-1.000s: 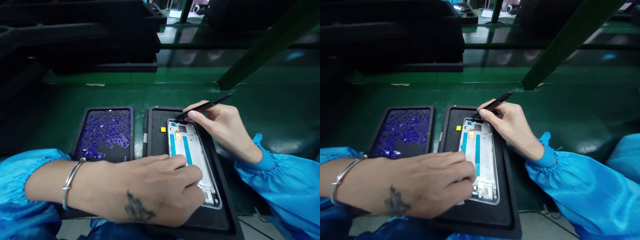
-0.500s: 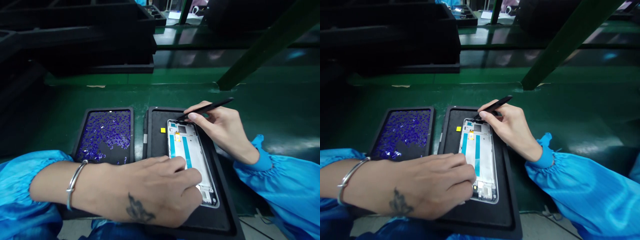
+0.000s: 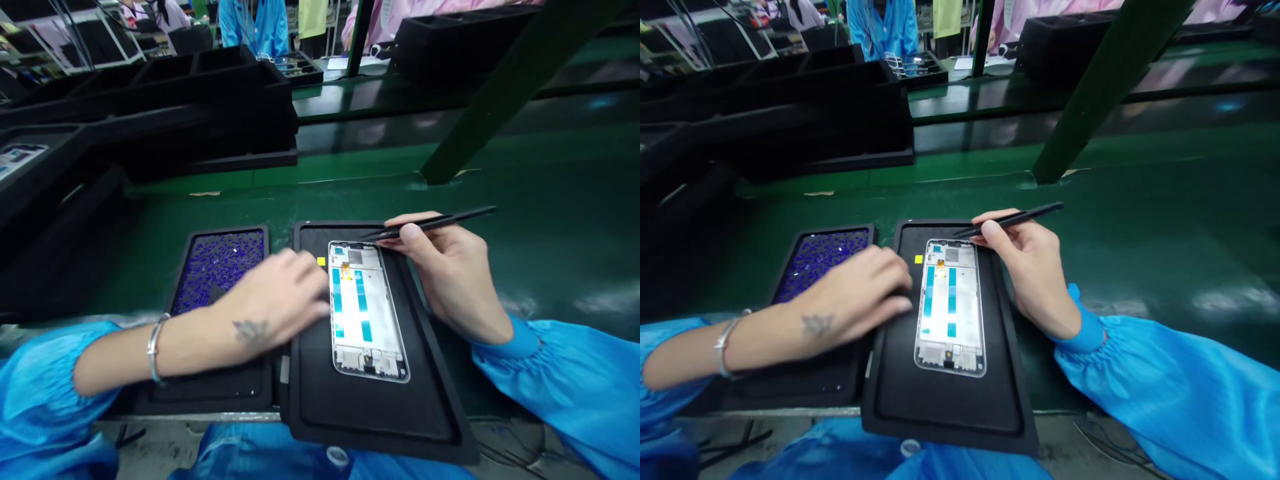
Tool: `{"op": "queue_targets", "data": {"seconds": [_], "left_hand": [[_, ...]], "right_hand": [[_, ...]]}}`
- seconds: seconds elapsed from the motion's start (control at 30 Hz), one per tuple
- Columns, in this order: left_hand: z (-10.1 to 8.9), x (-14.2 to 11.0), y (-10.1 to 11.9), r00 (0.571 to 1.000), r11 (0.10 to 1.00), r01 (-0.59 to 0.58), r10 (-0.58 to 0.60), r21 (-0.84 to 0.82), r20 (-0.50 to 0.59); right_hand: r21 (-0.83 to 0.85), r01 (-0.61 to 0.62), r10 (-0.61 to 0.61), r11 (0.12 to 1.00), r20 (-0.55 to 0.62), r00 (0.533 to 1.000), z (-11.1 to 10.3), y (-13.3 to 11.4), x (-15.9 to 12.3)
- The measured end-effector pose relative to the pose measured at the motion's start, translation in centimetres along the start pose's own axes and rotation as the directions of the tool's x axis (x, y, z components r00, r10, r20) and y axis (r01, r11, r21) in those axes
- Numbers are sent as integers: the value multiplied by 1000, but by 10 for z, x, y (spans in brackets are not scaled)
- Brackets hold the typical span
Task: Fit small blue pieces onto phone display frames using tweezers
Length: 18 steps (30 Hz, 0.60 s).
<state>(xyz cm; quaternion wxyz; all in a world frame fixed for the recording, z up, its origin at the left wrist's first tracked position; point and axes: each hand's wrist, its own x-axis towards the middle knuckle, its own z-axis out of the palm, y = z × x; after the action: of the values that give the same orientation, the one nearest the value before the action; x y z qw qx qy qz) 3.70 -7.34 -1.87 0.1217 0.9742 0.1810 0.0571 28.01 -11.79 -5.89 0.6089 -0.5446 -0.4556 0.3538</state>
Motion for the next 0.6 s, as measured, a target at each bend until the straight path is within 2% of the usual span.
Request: {"op": "queue_targets", "data": {"seconds": [0.03,0.07,0.17,0.27,0.33,0.4,0.43,0.5,0.57,0.6], "left_hand": [[-2,-5,-9,992,992,124,-124,38,-10],[-4,-10,-16,980,979,198,-198,50,2],[-3,-21,-27,953,956,292,-287,-40,95],[-4,-24,-19,924,916,371,-349,-153,154],[-5,-21,-11,905,876,423,-398,-232,150],[-6,-18,-5,875,796,481,-461,-367,148],[-6,-15,-3,855,721,507,-491,-472,167],[-5,-11,-2,812,468,536,-513,-702,278],[-4,-4,-4,781,196,526,-497,-828,378],[-5,0,-6,772,117,509,-501,-853,392]], "right_hand": [[7,3,-3,1000,-4,1000,0,0,-4],[-1,8,-8,1000,-2,1000,0,-1,-8],[-86,39,-37,995,20,999,3,-3,-14],[-110,58,-57,992,15,998,5,-4,-14],[-91,55,-56,994,-9,998,5,-4,-14],[-80,43,-45,996,-23,999,5,-2,-14],[-73,34,-36,997,-29,999,5,-1,-14],[-64,20,-23,998,-40,999,4,2,-13],[-32,10,-12,999,-53,999,3,4,-10],[-7,14,-14,1000,-62,998,2,3,-9]]}}
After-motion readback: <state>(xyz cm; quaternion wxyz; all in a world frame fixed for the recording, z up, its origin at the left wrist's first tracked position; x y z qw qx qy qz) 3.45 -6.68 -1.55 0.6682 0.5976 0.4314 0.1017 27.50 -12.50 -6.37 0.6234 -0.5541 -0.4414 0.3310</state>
